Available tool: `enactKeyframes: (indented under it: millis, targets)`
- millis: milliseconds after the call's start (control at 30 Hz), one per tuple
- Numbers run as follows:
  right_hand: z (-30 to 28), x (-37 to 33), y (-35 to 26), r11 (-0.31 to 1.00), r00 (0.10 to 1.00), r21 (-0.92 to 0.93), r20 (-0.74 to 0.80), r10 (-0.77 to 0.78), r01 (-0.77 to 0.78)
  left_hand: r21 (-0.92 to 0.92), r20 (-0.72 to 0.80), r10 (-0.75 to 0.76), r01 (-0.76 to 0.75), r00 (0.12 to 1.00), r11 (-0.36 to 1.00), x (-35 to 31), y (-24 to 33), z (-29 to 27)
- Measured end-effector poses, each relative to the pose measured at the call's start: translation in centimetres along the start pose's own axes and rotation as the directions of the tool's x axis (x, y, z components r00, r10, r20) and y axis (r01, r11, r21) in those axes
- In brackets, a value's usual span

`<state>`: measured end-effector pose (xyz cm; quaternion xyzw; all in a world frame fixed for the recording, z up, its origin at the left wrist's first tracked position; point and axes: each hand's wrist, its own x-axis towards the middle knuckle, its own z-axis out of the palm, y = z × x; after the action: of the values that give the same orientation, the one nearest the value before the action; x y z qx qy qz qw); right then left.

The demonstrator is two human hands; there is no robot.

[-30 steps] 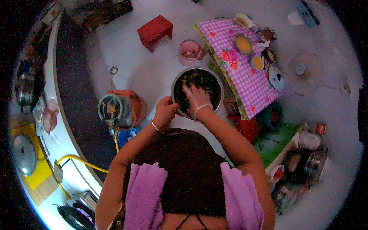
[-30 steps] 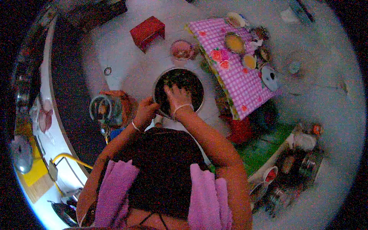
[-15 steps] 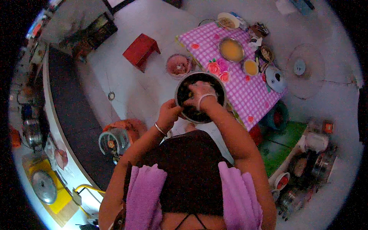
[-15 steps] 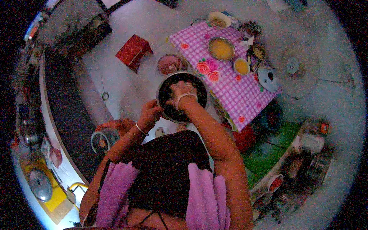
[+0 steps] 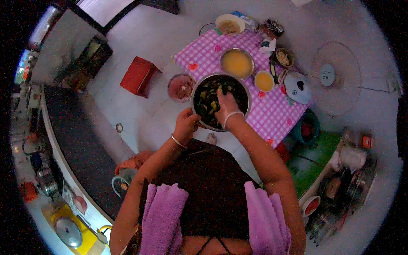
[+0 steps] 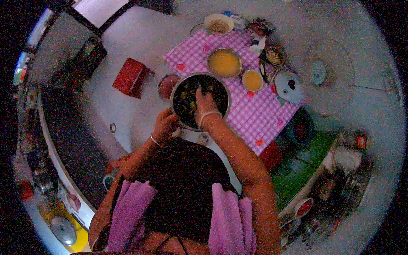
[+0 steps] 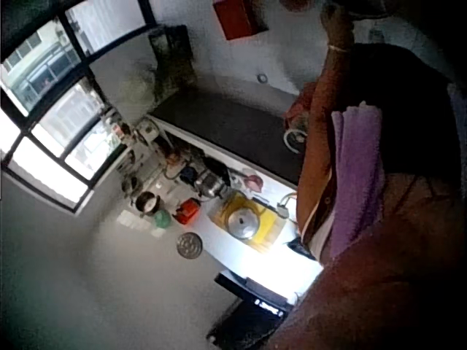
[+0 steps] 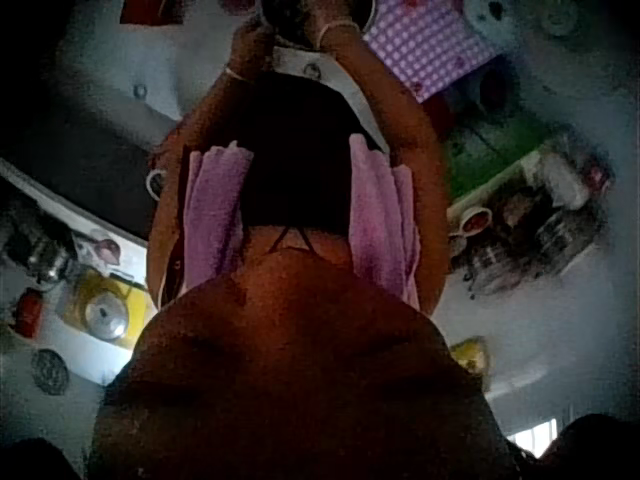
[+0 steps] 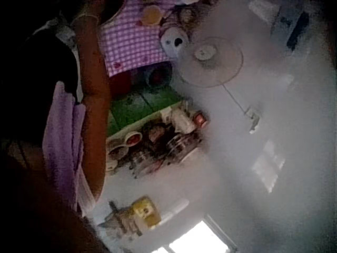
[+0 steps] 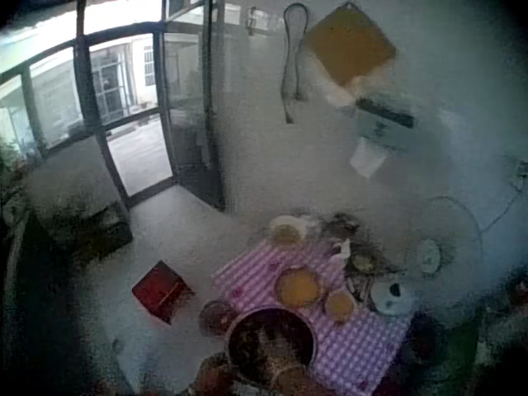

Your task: The person mixes chopped vegetables in a bowl, washes their hands at the sink, and then adds marinated meat from a tray into a wok on a portable stove. They stir the meat in the wok with a spatula and add a small amount of liquid from a bowl.

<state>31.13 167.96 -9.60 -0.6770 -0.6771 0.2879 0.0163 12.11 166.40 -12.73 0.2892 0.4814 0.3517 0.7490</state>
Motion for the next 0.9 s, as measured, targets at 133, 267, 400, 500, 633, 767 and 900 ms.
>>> enactKeyframes:
  millis: [133, 267, 400, 500, 633, 767, 900]
  targets:
    - [-1.5, 1.8, -2.4, 0.992, 0.999, -0.117, 0.033, -0.038, 0.042, 0.022, 0.082, -0.054, 0.052, 0.995, 0.998, 4.6, 1.1, -0.2]
    - [-2.8, 8.3, -0.2, 0.966, 0.995, -0.245, -0.082, 0.058, -0.076, 0.05, 0.206, -0.028, 0.018, 0.978, 0.999, 9.1, 4.1, 0.0]
    - [-3.4, 10.8, -0.2, 0.981, 0.956, -0.115, -0.267, 0.119, -0.154, 0.004, 0.214, -0.055, 0.055, 0.975, 0.998, 13.6, 6.9, -1.9]
    - [-4.1, 11.8, 0.0, 1.0, 0.941, -0.004, -0.337, -0.028, 0.028, 0.186, 0.192, 0.017, -0.054, 0.981, 0.981, 16.0, 9.1, -2.0]
    - [-7.0, 12.4, 0.5, 0.939, 0.878, 0.335, -0.469, 0.098, 0.075, 0.142, 0.184, -0.014, -0.012, 0.983, 0.99, 16.0, 12.8, -1.8]
    - [-9.7, 14.0, 0.5, 0.979, 0.897, 0.199, -0.426, 0.118, -0.034, 0.142, 0.193, 0.007, -0.034, 0.981, 0.989, 17.1, 14.8, -2.2]
    - [-10.9, 15.4, 0.2, 0.987, 0.949, 0.154, -0.304, 0.084, -0.038, 0.117, 0.14, 0.01, -0.027, 0.99, 0.993, 17.8, 15.8, -1.3]
